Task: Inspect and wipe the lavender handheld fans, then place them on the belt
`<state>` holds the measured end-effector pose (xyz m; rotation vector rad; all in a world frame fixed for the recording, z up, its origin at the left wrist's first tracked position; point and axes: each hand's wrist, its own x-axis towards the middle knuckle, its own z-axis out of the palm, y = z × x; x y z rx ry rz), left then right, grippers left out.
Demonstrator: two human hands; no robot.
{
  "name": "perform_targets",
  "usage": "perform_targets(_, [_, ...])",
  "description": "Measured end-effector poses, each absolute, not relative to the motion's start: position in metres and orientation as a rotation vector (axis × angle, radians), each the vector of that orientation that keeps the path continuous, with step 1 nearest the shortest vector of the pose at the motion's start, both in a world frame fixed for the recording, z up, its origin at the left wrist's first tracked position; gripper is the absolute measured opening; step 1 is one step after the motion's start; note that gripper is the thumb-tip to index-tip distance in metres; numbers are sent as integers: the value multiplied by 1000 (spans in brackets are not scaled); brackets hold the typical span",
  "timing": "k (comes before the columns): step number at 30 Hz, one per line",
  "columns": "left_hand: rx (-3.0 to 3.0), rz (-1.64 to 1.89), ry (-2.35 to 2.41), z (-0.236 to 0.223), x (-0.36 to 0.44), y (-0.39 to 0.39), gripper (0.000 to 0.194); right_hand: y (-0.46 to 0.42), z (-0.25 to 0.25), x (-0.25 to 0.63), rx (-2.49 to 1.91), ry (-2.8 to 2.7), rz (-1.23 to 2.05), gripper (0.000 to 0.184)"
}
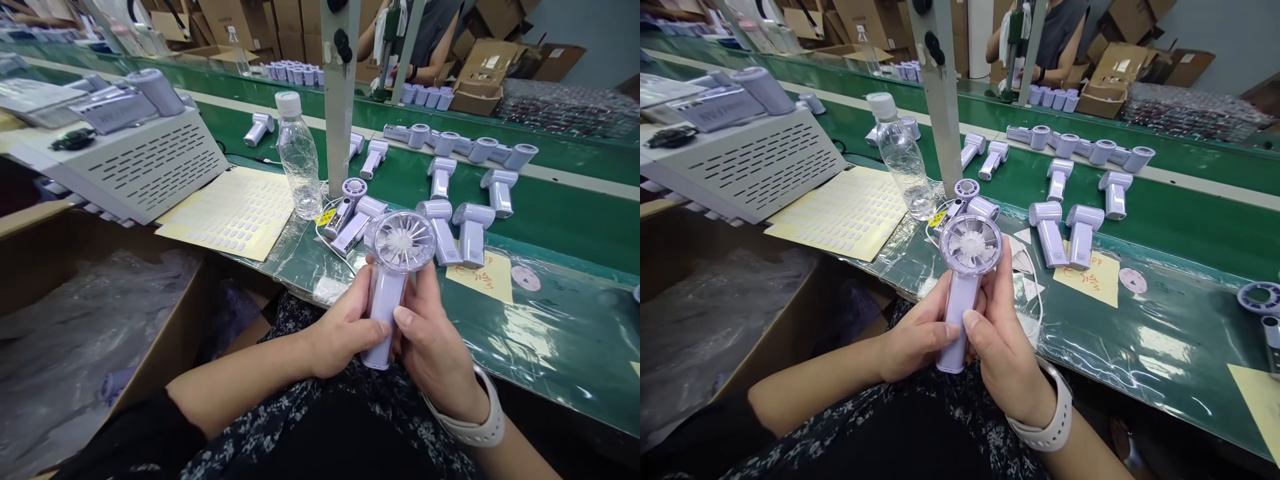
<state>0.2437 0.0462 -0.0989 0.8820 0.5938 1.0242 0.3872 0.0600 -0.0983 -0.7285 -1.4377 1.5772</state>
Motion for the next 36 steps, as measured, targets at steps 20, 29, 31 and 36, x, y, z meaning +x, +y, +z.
perform_targets(20, [1002, 1034, 620, -98, 244, 47, 47, 57, -98, 387, -630, -1431, 1597, 86])
perform_targets(29, [1017, 1058, 613, -100, 245, 46, 45, 58, -97, 388, -548, -1353, 1667, 89])
perform_targets(31, [1018, 1057, 622, -100, 245, 47, 46, 58, -96, 388, -555, -1360, 1663, 89])
perform_targets(36, [1041, 1073, 620, -101, 245, 46, 49, 57, -96, 387, -566, -1378, 1638, 88])
